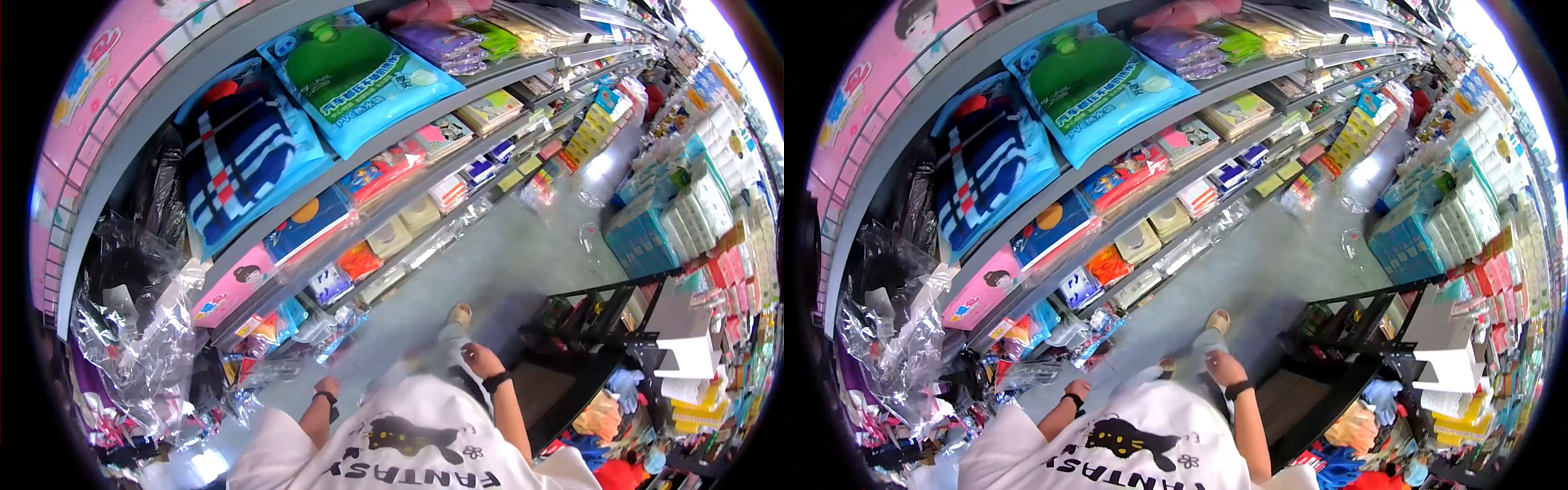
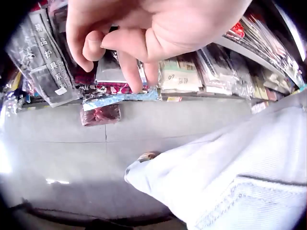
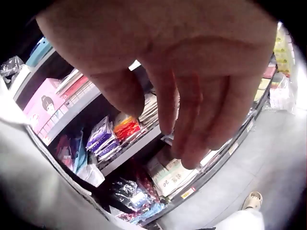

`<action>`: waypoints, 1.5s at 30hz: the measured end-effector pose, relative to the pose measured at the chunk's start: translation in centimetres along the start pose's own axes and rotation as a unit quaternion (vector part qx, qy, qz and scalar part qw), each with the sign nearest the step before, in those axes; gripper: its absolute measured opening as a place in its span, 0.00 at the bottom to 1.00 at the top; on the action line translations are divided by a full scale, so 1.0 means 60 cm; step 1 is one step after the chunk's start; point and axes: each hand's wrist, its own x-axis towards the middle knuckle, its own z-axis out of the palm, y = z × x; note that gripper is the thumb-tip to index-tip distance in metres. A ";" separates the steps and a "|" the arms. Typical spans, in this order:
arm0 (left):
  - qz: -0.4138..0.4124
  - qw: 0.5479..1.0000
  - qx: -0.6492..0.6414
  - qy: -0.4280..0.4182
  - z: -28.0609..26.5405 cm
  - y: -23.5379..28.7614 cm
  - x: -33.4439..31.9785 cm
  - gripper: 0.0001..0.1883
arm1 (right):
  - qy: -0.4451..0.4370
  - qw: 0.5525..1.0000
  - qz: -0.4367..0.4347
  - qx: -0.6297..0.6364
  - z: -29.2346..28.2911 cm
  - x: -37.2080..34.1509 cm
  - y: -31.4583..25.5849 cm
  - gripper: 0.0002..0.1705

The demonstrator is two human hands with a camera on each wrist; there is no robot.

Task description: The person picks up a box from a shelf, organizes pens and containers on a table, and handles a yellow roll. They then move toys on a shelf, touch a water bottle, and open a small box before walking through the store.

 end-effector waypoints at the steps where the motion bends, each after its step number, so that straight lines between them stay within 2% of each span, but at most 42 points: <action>1: -0.010 1.000 0.007 0.012 0.014 0.019 0.016 0.12 | -0.025 0.999 -0.013 -0.034 -0.023 0.024 0.020 0.13; 2: -0.019 0.999 0.015 0.024 0.027 0.038 0.037 0.13 | -0.049 0.996 -0.026 -0.066 -0.039 0.050 0.041 0.13; 3: 0.036 0.997 -0.044 0.058 0.060 0.043 0.064 0.10 | -0.032 0.997 -0.008 -0.063 -0.050 0.075 0.068 0.13; 4: 0.091 0.986 -0.101 0.094 0.094 0.050 0.108 0.07 | -0.013 0.997 -0.007 -0.077 -0.095 0.093 0.048 0.13; 6: 0.144 0.969 -0.170 0.106 0.141 0.107 0.210 0.07 | 0.040 0.998 -0.029 -0.027 -0.145 0.151 0.074 0.13; 7: 0.137 0.971 -0.089 0.176 0.036 0.246 0.130 0.08 | 0.050 0.998 -0.038 -0.024 -0.181 0.174 0.067 0.13; 8: 0.203 0.958 -0.152 0.134 -0.020 0.322 0.122 0.08 | 0.058 0.997 -0.044 -0.021 -0.220 0.195 0.058 0.14; 9: 0.203 0.953 -0.181 0.134 -0.048 0.385 0.132 0.09 | 0.067 0.996 -0.064 -0.003 -0.250 0.220 0.059 0.14; 10: 0.239 0.932 -0.187 0.198 -0.093 0.465 0.128 0.09 | 0.076 0.993 -0.085 0.017 -0.277 0.249 0.061 0.15; 11: 0.266 0.915 -0.246 0.177 -0.123 0.519 0.148 0.11 | 0.083 0.989 -0.125 0.014 -0.306 0.284 0.063 0.18; 13: 0.335 0.872 -0.231 0.271 -0.230 0.659 0.108 0.13 | 0.094 0.980 -0.174 -0.014 -0.354 0.351 0.050 0.22; 14: 0.335 0.863 -0.277 0.258 -0.264 0.705 0.105 0.14 | 0.101 0.977 -0.184 -0.042 -0.378 0.386 0.033 0.23; 15: 0.334 0.852 -0.322 0.245 -0.291 0.738 0.103 0.16 | 0.119 0.967 -0.219 -0.047 -0.396 0.422 0.016 0.25; 21: 0.346 0.813 -0.289 0.368 -0.401 0.875 0.127 0.20 | 0.157 0.922 -0.346 -0.069 -0.477 0.580 -0.135 0.31; 22: 0.338 0.818 -0.273 0.377 -0.412 0.894 0.128 0.21 | 0.189 0.898 -0.391 -0.074 -0.482 0.602 -0.155 0.33; 24: 0.329 0.825 -0.242 0.391 -0.440 0.942 0.124 0.23 | 0.168 0.900 -0.376 -0.141 -0.492 0.644 -0.185 0.34; 25: 0.340 0.808 -0.236 0.418 -0.442 0.960 0.140 0.25 | 0.146 0.904 -0.376 -0.140 -0.494 0.664 -0.195 0.37; 26: 0.341 0.808 -0.203 0.435 -0.445 0.973 0.140 0.25 | 0.146 0.898 -0.378 -0.174 -0.487 0.696 -0.199 0.40; 28: 0.342 0.801 -0.134 0.472 -0.470 1.002 0.142 0.25 | 0.064 0.920 -0.300 -0.242 -0.481 0.727 -0.211 0.42; 29: 0.330 0.814 -0.169 0.448 -0.474 1.012 0.140 0.24 | 0.028 0.931 -0.284 -0.229 -0.483 0.739 -0.216 0.44; 30: 0.340 0.814 -0.179 0.436 -0.476 1.016 0.144 0.23 | -0.003 0.927 -0.277 -0.252 -0.484 0.758 -0.217 0.43; 32: 0.351 0.812 -0.200 0.421 -0.484 1.018 0.143 0.22 | -0.081 0.886 -0.308 -0.337 -0.474 0.805 -0.209 0.41; 35: 0.285 0.809 -0.192 0.477 -0.494 1.002 0.108 0.18 | -0.028 0.830 -0.422 -0.364 -0.481 0.816 -0.190 0.38; 37: 0.232 0.804 -0.150 0.527 -0.512 0.978 0.078 0.16 | -0.020 0.858 -0.390 -0.334 -0.476 0.820 -0.190 0.34; 38: 0.209 0.782 -0.128 0.574 -0.510 0.950 0.086 0.15 | -0.006 0.867 -0.377 -0.325 -0.476 0.808 -0.194 0.34; 39: 0.151 0.777 -0.158 0.591 -0.508 0.925 0.086 0.15 | 0.114 0.817 -0.427 -0.371 -0.478 0.791 -0.192 0.33; 40: 0.102 0.777 -0.108 0.611 -0.516 0.898 0.078 0.15 | 0.121 0.812 -0.460 -0.339 -0.486 0.778 -0.209 0.31; 41: 0.044 0.747 -0.047 0.662 -0.521 0.872 0.082 0.13 | 0.124 0.806 -0.492 -0.304 -0.492 0.761 -0.226 0.30; 42: 0.010 0.748 -0.098 0.656 -0.525 0.847 0.076 0.13 | 0.126 0.800 -0.523 -0.268 -0.494 0.744 -0.242 0.28; 43: 0.000 0.737 -0.080 0.671 -0.523 0.815 0.088 0.12 | 0.041 0.838 -0.501 -0.213 -0.487 0.739 -0.270 0.22; 44: -0.022 0.780 -0.069 0.622 -0.523 0.776 0.105 0.12 | -0.032 0.860 -0.482 -0.164 -0.482 0.728 -0.298 0.20; 45: -0.016 0.782 -0.016 0.623 -0.521 0.745 0.127 0.13 | -0.106 0.876 -0.456 -0.116 -0.478 0.714 -0.323 0.19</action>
